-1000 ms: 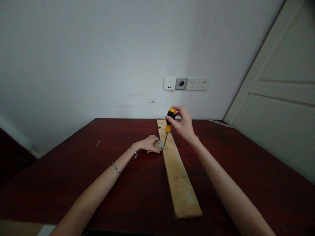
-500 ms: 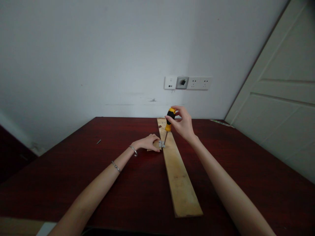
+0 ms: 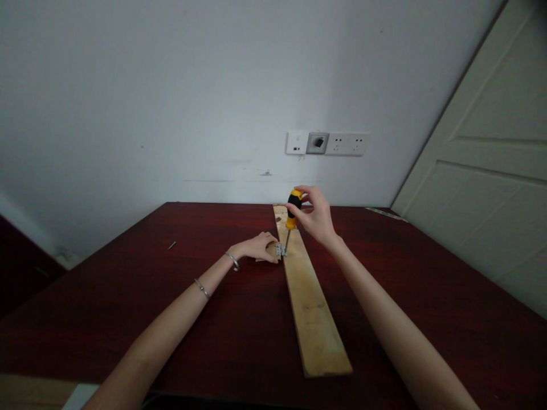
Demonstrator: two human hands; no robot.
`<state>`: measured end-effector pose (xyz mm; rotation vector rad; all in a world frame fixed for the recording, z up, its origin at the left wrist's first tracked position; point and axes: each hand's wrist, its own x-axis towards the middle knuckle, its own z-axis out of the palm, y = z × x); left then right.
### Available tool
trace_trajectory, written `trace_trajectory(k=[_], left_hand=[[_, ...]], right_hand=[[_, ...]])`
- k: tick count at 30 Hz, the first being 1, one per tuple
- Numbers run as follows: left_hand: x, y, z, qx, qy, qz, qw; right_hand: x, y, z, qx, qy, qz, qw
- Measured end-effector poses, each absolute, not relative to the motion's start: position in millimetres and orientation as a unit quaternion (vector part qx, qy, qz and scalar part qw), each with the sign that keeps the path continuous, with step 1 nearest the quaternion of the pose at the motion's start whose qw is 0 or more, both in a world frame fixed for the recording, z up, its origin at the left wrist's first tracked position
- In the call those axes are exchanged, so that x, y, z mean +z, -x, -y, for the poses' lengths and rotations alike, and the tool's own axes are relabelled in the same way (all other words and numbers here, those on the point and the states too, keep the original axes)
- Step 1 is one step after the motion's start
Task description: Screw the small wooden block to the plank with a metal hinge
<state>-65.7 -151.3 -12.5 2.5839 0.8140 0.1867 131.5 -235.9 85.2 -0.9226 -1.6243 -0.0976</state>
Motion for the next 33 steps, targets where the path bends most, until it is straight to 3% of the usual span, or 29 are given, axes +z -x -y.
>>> trace_trajectory(k=[10, 22, 29, 33], left_hand=[[-7.2, 64.2, 154.9, 0.067, -0.931, -0.294, 0.207], [-10.4, 64.7, 153.1, 0.072, -0.929, -0.297, 0.211], [-10.3, 65.4, 152.5, 0.065, -0.93, -0.294, 0.21], [-9.1, 64.9, 153.4, 0.064, -0.931, -0.292, 0.208]], right_hand=[[86.0, -129.3, 237.1, -0.064, 0.394, 0.704, 0.587], [97.9, -141.6, 243.0, -0.055, 0.393, 0.774, 0.493], [111.4, -142.3, 257.3, -0.102, 0.436, 0.803, 0.394], [112.6, -141.3, 259.0, -0.087, 0.433, 0.806, 0.395]])
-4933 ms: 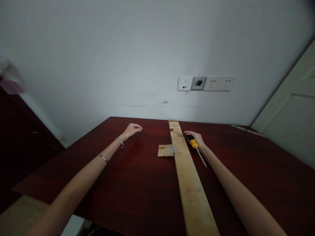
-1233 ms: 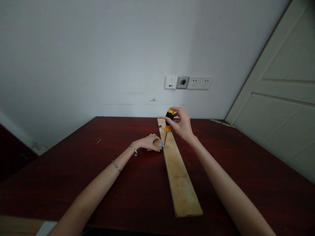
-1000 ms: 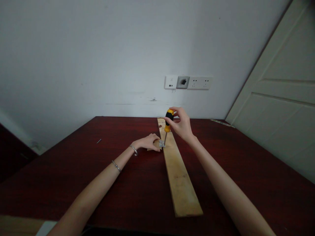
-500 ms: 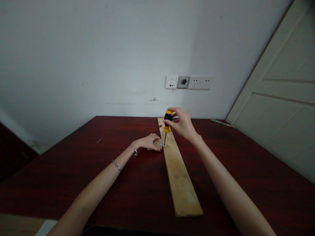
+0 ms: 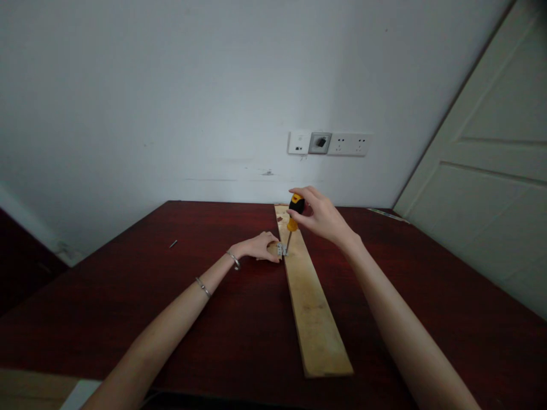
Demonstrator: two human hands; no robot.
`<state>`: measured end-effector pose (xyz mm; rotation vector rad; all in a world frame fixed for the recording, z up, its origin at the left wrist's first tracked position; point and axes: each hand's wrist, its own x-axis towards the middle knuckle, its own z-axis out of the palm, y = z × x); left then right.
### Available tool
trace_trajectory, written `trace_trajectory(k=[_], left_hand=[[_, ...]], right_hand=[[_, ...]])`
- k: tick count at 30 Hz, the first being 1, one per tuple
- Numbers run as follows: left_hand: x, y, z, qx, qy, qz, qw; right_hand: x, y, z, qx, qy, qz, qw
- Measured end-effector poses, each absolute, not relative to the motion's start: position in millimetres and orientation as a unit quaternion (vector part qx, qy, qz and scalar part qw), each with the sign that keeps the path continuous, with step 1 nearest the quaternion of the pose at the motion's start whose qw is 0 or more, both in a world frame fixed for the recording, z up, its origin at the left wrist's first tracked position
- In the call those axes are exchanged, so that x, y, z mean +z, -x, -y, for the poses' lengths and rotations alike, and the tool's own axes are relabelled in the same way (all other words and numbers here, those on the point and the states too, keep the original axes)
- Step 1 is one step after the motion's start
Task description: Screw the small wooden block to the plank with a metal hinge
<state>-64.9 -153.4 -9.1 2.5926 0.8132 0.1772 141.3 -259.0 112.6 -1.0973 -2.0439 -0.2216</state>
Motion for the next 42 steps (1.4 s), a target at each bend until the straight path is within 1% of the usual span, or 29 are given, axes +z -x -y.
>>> trace_trajectory(k=[7, 11, 15, 22, 34, 42], left_hand=[[-8.9, 64.6, 153.7, 0.061, -0.931, -0.295, 0.204], [-8.4, 64.7, 153.8, 0.057, -0.93, -0.3, 0.205], [-8.0, 64.9, 154.1, 0.06, -0.929, -0.3, 0.208], [-6.5, 64.9, 155.2, 0.059, -0.927, -0.304, 0.213], [-6.4, 63.9, 157.7, 0.063, -0.927, -0.306, 0.209], [-6.7, 65.0, 156.4, 0.057, -0.927, -0.306, 0.211]], right_hand=[[110.4, -142.2, 254.0, -0.068, 0.431, 0.796, 0.419], [113.0, -141.2, 257.6, -0.054, 0.433, 0.802, 0.409], [113.7, -139.3, 260.6, -0.076, 0.46, 0.793, 0.392], [111.9, -140.8, 257.4, -0.059, 0.451, 0.789, 0.412], [116.5, -137.8, 262.3, -0.107, 0.468, 0.778, 0.405], [117.4, -134.1, 266.8, -0.089, 0.47, 0.787, 0.39]])
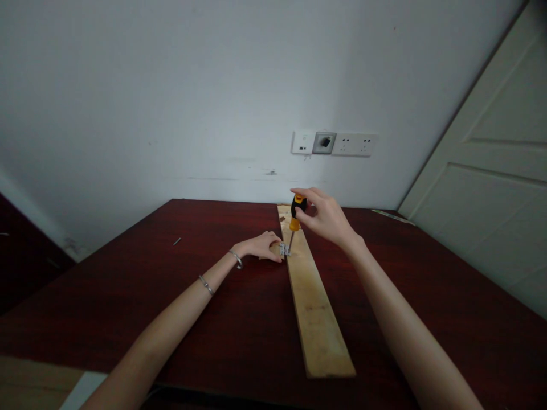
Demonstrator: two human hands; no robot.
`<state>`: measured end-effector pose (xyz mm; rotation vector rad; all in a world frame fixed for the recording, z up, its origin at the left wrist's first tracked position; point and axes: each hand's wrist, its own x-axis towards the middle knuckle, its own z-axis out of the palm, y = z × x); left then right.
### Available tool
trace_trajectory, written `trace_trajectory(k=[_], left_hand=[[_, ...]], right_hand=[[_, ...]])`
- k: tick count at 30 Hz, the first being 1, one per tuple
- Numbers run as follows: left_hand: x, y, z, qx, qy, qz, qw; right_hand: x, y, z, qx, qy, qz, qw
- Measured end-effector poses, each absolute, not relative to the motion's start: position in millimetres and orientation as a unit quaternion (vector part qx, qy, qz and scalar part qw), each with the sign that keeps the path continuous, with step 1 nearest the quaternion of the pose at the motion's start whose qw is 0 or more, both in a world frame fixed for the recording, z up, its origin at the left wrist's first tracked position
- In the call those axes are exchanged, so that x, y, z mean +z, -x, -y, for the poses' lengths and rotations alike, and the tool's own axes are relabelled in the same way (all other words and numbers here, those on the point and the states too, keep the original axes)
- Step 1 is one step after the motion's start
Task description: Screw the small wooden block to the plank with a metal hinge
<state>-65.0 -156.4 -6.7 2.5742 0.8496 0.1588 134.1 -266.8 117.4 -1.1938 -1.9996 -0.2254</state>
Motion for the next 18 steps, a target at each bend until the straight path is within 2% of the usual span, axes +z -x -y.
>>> trace_trajectory(k=[18], left_hand=[[-3.4, 64.4, 161.6, 0.056, -0.929, -0.305, 0.204]], right_hand=[[117.8, -137.1, 263.5, -0.079, 0.449, 0.788, 0.414]])
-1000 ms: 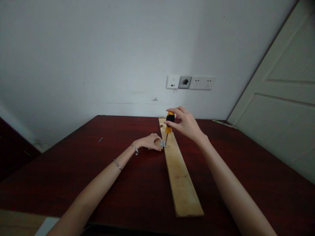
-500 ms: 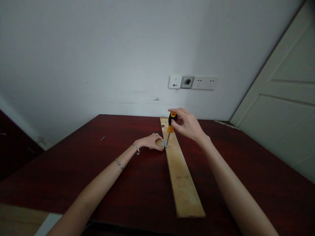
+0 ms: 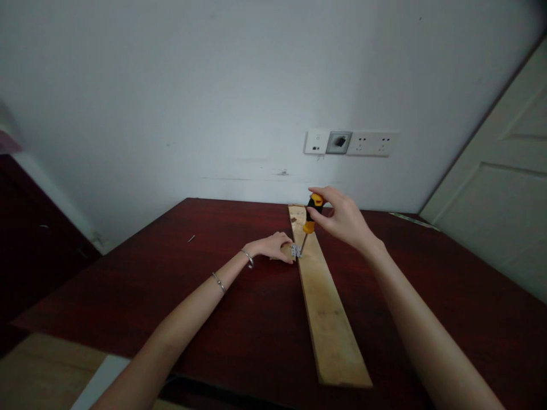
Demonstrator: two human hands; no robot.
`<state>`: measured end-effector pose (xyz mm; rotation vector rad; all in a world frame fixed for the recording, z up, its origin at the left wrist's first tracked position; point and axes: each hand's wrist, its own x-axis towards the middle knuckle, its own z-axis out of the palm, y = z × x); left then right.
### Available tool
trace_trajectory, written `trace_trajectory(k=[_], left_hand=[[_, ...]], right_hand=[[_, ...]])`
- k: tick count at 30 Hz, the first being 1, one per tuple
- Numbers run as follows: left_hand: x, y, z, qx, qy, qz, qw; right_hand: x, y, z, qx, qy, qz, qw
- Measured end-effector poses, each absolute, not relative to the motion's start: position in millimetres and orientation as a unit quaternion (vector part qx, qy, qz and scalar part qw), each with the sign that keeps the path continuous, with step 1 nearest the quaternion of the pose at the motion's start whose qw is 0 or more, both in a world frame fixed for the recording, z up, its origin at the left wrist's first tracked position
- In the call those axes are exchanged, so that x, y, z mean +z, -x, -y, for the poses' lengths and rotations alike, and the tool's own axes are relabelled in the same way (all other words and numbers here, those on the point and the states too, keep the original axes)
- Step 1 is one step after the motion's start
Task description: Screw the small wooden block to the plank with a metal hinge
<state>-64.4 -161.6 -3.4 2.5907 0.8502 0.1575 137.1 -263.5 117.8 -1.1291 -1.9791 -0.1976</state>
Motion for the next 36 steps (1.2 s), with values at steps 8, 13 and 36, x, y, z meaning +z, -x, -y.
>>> trace_trajectory(k=[8, 13, 36], left_hand=[[-2.8, 65.0, 161.5, 0.05, -0.928, -0.305, 0.207], [-3.3, 64.6, 160.8, 0.051, -0.929, -0.304, 0.206], [-4.6, 64.8, 160.9, 0.055, -0.925, -0.31, 0.215]], right_hand=[[115.8, -139.1, 260.9, -0.089, 0.457, 0.781, 0.416], [114.9, -140.1, 258.9, -0.078, 0.457, 0.777, 0.425], [119.4, -136.6, 266.0, -0.082, 0.475, 0.775, 0.408]])
